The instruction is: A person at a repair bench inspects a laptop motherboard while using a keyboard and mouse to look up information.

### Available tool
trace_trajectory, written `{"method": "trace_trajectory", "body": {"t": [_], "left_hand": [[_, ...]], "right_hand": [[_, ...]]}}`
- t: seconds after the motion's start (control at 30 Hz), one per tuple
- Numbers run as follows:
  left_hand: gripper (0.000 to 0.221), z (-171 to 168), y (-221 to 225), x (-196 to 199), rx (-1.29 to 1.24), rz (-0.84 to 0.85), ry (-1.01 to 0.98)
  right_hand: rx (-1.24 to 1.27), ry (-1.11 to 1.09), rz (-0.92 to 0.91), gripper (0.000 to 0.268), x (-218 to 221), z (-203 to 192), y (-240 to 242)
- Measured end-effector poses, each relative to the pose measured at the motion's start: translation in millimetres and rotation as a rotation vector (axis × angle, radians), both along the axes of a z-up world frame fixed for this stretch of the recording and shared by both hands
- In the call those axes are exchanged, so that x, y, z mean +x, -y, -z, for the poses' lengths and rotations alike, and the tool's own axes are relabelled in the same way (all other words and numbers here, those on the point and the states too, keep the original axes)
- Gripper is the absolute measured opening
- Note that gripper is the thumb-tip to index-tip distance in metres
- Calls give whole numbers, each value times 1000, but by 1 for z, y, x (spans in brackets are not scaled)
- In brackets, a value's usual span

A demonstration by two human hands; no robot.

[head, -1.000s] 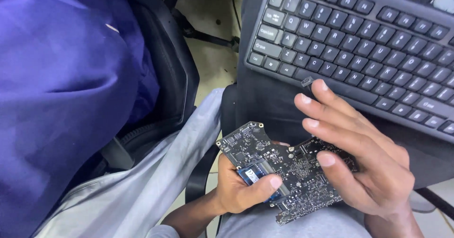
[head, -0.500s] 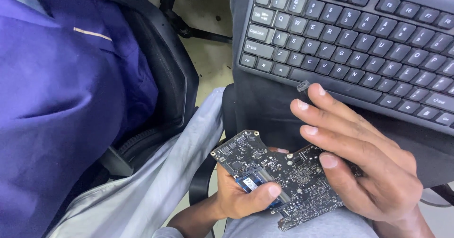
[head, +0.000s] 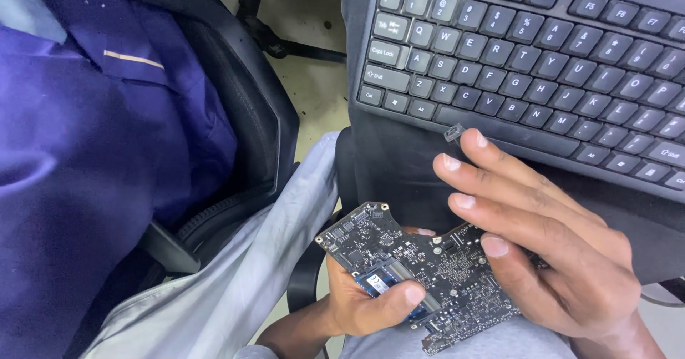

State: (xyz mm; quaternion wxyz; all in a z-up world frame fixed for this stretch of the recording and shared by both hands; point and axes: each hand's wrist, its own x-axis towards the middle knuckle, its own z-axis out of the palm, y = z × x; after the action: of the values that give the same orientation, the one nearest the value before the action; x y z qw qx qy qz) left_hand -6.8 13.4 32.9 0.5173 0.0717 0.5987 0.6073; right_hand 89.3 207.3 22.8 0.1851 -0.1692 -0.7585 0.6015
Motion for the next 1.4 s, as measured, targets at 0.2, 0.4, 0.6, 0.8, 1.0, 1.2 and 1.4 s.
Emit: {"method": "trace_trajectory", "body": {"t": [0.2,0.4,0.6,0.8,1.0,1.2,1.4], "left_hand": [[47,0,-1,-1,-44,18,-20],[46,0,-1,1,-44,-10,-1],[36,2,-1,1,-14,-28,-27],[46,-6,-1,-1,-19,-8,-8],[48,15,22,21,-205,-251,-51],[45,15,8,14,-196,-351,-128],[44,12,7,12,-219,-312,-40]], "right_hand": [[-27,34,2,28,-2,-4,-1],[-28,36,4,29,-2,-5,-2],[-21,41,-21,29,-2,-5,-4],[-17,48,-8,31,-3,-7,-2],[-100,119,431,34,8,5,2],[367,249,800,24,35,36,-20],[386,275,785,24,49,41,-28]]}}
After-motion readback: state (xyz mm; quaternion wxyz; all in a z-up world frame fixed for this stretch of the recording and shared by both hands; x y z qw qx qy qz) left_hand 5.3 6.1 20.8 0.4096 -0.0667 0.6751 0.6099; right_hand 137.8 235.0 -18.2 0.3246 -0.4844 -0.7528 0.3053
